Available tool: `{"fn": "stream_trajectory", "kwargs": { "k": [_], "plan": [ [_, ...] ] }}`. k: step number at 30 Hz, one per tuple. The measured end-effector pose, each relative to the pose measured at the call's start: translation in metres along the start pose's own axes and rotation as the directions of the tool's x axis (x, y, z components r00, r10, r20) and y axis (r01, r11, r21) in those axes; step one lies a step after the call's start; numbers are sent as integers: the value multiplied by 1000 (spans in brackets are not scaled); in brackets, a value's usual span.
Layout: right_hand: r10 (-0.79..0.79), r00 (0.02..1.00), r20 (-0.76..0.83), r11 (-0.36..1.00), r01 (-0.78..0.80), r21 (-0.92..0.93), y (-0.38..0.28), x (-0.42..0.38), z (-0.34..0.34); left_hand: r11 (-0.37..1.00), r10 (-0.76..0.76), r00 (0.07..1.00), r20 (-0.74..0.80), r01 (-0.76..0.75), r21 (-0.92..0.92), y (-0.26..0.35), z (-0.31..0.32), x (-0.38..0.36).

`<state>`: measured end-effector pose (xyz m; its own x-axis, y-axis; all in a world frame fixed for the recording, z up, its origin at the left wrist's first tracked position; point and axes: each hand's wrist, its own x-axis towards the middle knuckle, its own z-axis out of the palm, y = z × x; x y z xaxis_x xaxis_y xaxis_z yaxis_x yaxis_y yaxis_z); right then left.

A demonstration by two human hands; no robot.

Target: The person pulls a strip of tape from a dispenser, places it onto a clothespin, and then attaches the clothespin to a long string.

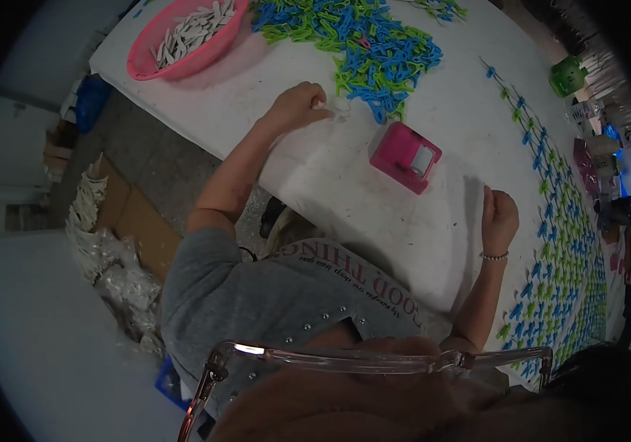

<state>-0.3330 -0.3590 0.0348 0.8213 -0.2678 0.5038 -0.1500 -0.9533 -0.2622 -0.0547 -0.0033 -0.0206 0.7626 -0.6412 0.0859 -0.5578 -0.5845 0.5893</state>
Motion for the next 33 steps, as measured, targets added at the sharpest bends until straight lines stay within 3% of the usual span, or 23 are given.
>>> {"fn": "stream_trajectory", "kwargs": {
  "k": [4, 7, 8, 9, 10, 12, 14, 19, 21, 22, 23, 24, 26, 29, 33],
  "plan": [
    [-40, 999, -2, 997, 40, 64, -30, 7, 13, 995, 83, 995, -57, -86, -46, -4, 12, 0],
    [-95, 995, -32, 970, 100, 222, -51, 14, 21, 996, 71, 997, 41, -69, -53, 14, -4, 10],
    [-73, 997, -39, 955, 81, 286, -58, 15, 24, 953, 56, 998, -30, -63, -297, 29, -12, 12],
    [-25, 1000, -17, 926, 30, 376, -69, 18, 27, 849, 22, 996, -87, -65, -525, 45, -17, 13],
    [22, 1000, 7, 887, -23, 462, -81, 22, 28, 841, 41, 996, -73, -74, -536, 62, -20, 13],
    [92, 985, 143, 763, -162, 626, -103, 29, 29, 692, 183, 971, -157, -241, -680, 98, -16, 14],
    [117, 956, 270, 573, -287, 768, -112, 33, 37, 622, 257, 957, -136, -272, -734, 119, -2, 17],
    [120, 925, 360, 495, -370, 786, -90, 22, 46, 532, 328, 940, -98, -269, -803, 148, 36, 18],
    [125, 916, 382, 487, -392, 781, -83, 18, 46, 595, 422, 879, -222, -453, -664, 146, 45, 20],
    [96, 959, 268, 599, -271, 753, -82, 17, 46, 594, 415, 883, -219, -445, -670, 144, 47, 22],
    [49, 987, 153, 699, -143, 700, -79, 16, 47, 626, 512, 798, -318, -600, -499, 143, 48, 25],
    [47, 986, 161, 699, -148, 700, -77, 15, 50, 626, 612, 692, -384, -720, -299, 142, 48, 25],
    [6, 997, 75, 790, -51, 611, -73, 14, 59, 644, 604, 705, -372, -706, -295, 138, 50, 23],
    [-48, 999, 19, 817, 28, 576, -73, 16, 70, 676, 598, 725, -341, -685, -272, 132, 49, 19],
    [-51, 998, 28, 816, 26, 578, -75, 17, 76, 721, 600, 742, -300, -664, -198, 129, 44, 12]
  ]
}}
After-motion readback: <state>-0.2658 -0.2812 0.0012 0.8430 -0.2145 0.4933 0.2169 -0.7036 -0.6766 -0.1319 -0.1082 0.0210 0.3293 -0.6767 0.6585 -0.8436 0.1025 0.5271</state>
